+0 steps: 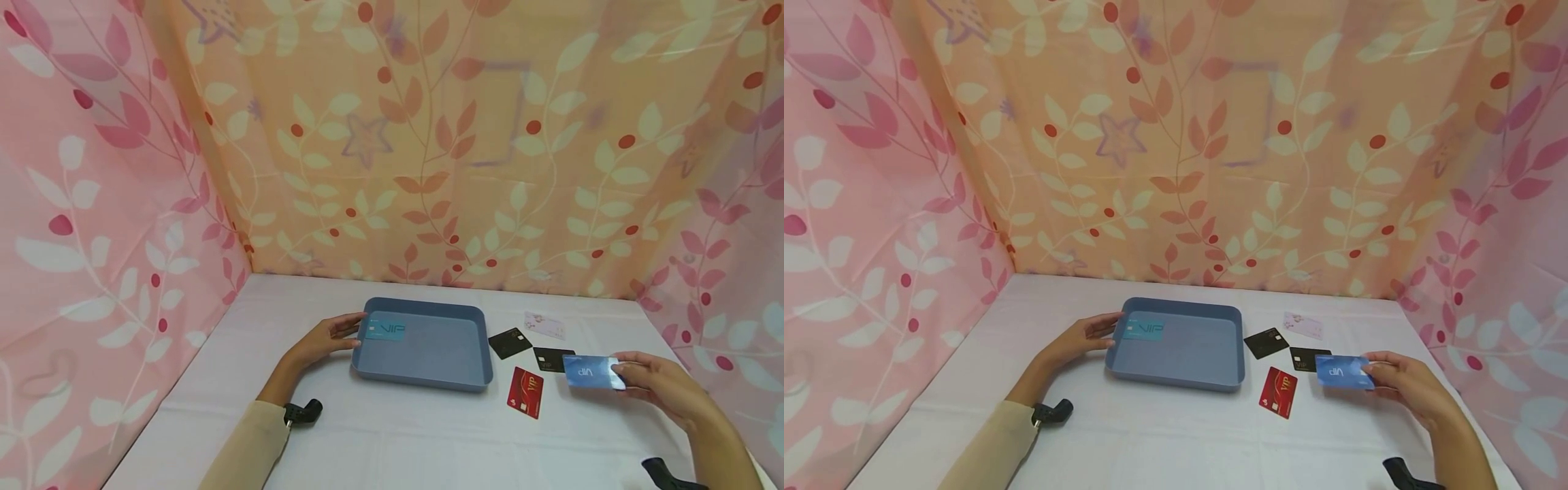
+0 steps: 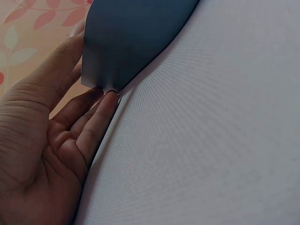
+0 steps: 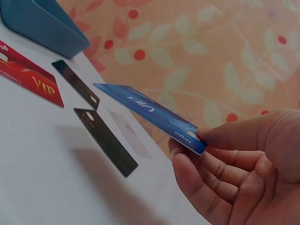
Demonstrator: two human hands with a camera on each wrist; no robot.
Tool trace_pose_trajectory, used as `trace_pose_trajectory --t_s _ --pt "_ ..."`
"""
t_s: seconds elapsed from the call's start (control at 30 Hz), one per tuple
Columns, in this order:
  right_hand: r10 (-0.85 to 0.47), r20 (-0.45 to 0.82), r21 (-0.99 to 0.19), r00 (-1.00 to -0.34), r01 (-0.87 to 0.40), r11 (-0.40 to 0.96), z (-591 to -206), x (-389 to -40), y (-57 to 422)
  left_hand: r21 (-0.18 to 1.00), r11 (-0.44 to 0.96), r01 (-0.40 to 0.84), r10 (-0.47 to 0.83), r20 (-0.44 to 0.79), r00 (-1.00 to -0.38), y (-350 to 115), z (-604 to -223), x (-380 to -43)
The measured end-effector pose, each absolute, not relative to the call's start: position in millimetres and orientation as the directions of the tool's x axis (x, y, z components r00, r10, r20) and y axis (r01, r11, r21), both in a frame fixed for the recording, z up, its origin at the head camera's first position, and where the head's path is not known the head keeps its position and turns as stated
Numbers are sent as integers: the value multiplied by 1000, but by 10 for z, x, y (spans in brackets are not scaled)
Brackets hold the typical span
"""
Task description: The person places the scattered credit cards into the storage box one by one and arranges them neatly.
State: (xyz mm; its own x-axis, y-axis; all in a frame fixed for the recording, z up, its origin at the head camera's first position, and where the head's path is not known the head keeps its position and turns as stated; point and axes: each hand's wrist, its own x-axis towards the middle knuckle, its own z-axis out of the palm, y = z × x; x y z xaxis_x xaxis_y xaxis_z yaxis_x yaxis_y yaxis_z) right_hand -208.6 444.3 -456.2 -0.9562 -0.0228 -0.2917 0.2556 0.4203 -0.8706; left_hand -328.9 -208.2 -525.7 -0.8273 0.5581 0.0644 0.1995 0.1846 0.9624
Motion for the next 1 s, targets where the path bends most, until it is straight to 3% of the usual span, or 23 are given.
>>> trace_pose_trajectory --t_s 0.27,1.0 --pt "-34 -190 -935 -981 170 312 -4537 -2049 4163 961 186 203 555 68 -829 -2081 -5283 -3294" --pt "-11 -171 -951 -985 162 265 -4497 -2145 3526 960 195 203 556 62 -829 -2084 -5274 -3307"
